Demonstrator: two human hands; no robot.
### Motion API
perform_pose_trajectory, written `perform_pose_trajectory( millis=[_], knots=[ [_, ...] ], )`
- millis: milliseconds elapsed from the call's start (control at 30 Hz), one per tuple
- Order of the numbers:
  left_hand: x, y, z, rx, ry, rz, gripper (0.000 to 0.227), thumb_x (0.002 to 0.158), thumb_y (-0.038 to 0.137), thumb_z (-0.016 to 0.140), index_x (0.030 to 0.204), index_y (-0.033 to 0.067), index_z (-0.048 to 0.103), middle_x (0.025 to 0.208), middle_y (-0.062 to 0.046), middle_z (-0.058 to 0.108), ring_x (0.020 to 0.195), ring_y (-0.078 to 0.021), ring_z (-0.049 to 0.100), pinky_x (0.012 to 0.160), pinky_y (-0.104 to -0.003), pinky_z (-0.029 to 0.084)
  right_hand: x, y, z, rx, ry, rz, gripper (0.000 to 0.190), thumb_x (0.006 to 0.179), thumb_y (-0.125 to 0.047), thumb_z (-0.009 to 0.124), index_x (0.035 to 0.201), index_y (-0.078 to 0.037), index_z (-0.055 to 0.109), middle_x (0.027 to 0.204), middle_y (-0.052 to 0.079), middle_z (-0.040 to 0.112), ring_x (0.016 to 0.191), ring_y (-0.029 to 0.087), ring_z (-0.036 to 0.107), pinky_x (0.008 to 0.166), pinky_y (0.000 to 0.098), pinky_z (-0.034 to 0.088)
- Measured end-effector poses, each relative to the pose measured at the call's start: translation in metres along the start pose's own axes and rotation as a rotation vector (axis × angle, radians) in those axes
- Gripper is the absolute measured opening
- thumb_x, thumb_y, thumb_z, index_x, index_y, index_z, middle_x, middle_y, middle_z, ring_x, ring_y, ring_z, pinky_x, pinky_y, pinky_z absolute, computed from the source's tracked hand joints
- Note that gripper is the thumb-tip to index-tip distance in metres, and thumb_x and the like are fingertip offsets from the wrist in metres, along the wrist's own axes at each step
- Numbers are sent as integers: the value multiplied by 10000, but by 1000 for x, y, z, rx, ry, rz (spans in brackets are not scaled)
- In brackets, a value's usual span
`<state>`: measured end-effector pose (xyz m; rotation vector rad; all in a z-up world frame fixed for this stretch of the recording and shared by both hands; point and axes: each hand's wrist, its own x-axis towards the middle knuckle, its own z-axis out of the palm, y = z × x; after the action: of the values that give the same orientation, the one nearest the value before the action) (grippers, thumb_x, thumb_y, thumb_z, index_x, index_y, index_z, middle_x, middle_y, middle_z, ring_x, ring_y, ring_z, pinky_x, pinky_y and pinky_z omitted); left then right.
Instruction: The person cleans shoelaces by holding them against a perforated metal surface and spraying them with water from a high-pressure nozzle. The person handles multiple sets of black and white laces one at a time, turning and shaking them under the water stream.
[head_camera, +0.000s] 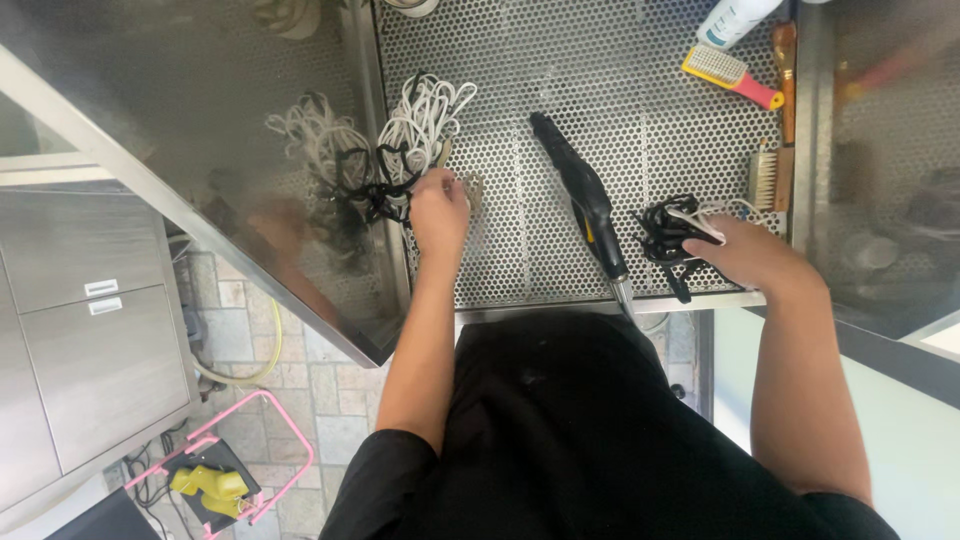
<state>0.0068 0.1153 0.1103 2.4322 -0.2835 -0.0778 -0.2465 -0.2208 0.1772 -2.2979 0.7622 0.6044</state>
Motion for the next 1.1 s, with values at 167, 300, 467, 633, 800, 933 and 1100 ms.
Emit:
perform_pose_trajectory(
  millis=[167, 300, 467, 633, 800, 933, 1100],
  knots=[
    [36, -67, 22, 65, 184, -162, 361, 862, 176, 774, 1143, 32, 600, 1154, -192, 639, 1049, -395, 640, 874, -471, 526, 6, -7, -1, -105, 57, 139, 594, 875, -431, 739, 1324, -50, 654, 1337, 199, 642, 1225, 374, 609, 1006, 480, 481],
    [48, -63, 13, 32, 175, -194, 411, 824, 203, 803, 1129, 26, 590, 1149, -178, 644, 1044, -386, 644, 871, -467, 524, 2, -44, -7, -122, 102, 172, 592, 934, -482, 706, 1330, -44, 664, 1347, 202, 672, 1265, 358, 627, 1064, 475, 496],
    [31, -34, -6, 171, -318, -322, 386, 854, 375, 807, 1081, 84, 695, 1129, -125, 741, 1075, -323, 699, 936, -428, 542, 9, -106, 23, 188, 280, -437, 876, 809, -405, 848, 1486, -13, 455, 1468, 265, 507, 1327, 432, 511, 1041, 495, 434],
    [9, -24, 16, 332, -248, 145, 456, 721, 371, 878, 1031, 72, 727, 1174, -136, 653, 1124, -354, 585, 912, -484, 490, 19, -126, 54, 214, 227, -281, 856, 835, -272, 792, 1565, -136, 365, 1203, 230, 678, 1061, 402, 684, 889, 463, 543],
    [4, -29, 36, 327, -168, 120, 268, 813, 311, 831, 1013, 152, 751, 1140, -86, 661, 1156, -314, 556, 1001, -488, 438, 23, -82, 52, 140, 408, -126, 745, 856, -207, 804, 1505, -139, 446, 1027, 240, 725, 923, 433, 713, 830, 493, 559],
    [-3, -10, 23, 59, -255, 134, 126, 837, 214, 792, 926, 149, 731, 1030, -52, 730, 1022, -267, 672, 898, -427, 520, 12, -40, 28, 116, 488, 45, 735, 842, -228, 832, 1468, -103, 468, 1079, 252, 709, 971, 452, 691, 875, 517, 544],
    [-10, 51, -17, -392, -453, 298, 146, 928, 133, 752, 1012, 42, 674, 943, -70, 757, 846, -223, 753, 741, -317, 573, -7, -48, 13, -222, 877, -236, 861, 758, -179, 875, 1458, 50, 429, 1275, 307, 626, 1110, 488, 619, 993, 508, 503]
  ],
)
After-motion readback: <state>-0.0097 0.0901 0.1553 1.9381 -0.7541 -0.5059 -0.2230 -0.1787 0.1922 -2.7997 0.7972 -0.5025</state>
